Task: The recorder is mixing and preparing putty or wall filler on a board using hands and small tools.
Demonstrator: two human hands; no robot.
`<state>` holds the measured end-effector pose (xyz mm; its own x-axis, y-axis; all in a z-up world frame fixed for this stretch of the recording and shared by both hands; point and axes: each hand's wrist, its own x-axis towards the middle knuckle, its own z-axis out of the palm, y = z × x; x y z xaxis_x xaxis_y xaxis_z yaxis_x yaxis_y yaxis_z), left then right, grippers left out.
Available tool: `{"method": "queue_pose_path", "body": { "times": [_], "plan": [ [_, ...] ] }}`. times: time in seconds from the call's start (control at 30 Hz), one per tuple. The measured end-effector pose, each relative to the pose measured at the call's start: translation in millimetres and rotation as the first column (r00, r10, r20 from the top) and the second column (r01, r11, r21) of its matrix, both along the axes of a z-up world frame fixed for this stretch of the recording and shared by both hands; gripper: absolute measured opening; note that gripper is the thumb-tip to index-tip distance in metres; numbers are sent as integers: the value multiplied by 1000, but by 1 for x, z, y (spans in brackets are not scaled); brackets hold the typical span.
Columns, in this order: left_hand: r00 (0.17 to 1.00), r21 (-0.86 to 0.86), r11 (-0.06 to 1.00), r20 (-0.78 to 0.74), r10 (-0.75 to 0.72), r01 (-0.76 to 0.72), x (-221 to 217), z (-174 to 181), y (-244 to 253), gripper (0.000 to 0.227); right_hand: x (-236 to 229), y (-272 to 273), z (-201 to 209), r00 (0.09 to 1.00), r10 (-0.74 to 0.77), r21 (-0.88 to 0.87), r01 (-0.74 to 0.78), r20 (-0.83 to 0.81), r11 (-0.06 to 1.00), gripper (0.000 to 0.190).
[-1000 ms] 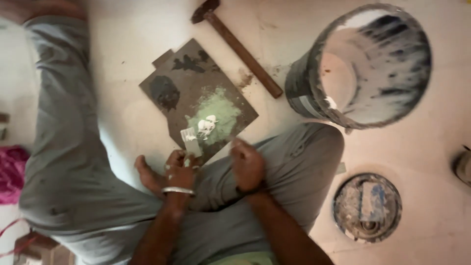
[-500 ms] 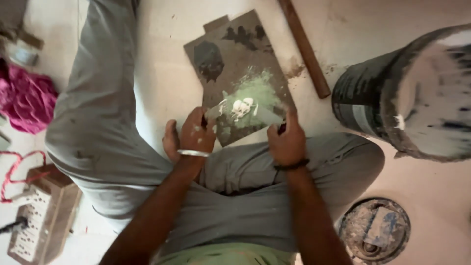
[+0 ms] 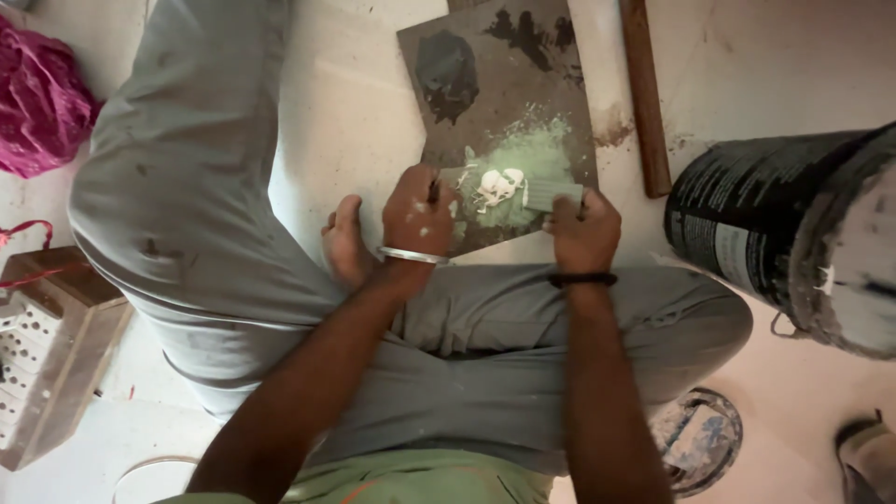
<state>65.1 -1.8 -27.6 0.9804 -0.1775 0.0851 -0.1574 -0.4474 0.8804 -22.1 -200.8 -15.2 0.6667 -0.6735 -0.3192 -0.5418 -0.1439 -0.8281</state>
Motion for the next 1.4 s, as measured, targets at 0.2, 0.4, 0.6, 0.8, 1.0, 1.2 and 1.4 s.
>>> {"method": "queue_pose_path", "body": {
  "times": [0.2,0.4,0.6,0.8,1.0,1.2,1.4],
  "plan": [
    [998,-5,998,-26,-65,65,-8,-11,-11,8,4,33,-11,996,-85,17,85,38,996,15],
    [994,12,994,18,-110,109,-10,-6,-15,17,6,40,1,996,-88,92,86,17,992,16],
    [996,26,995,-3,-93,93,-11,-12,-10,14,-12,59,5,945,326,-679,-235,7,695,29],
    [997,14,998,40,-59,59,-6,-1,-6,11,-8,69,24,873,459,-704,-430,-165,565,41],
    [965,27,984,194,-177,175,-8,14,1,19,15,43,17,956,294,-728,-200,3,656,18],
    [912,150,931,202,-357,331,-10,7,-3,30,27,39,29,871,477,-651,-430,-116,625,18],
    [973,78,983,148,-175,165,-3,-14,-5,19,7,52,29,913,408,-524,-345,4,779,18]
  ]
}}
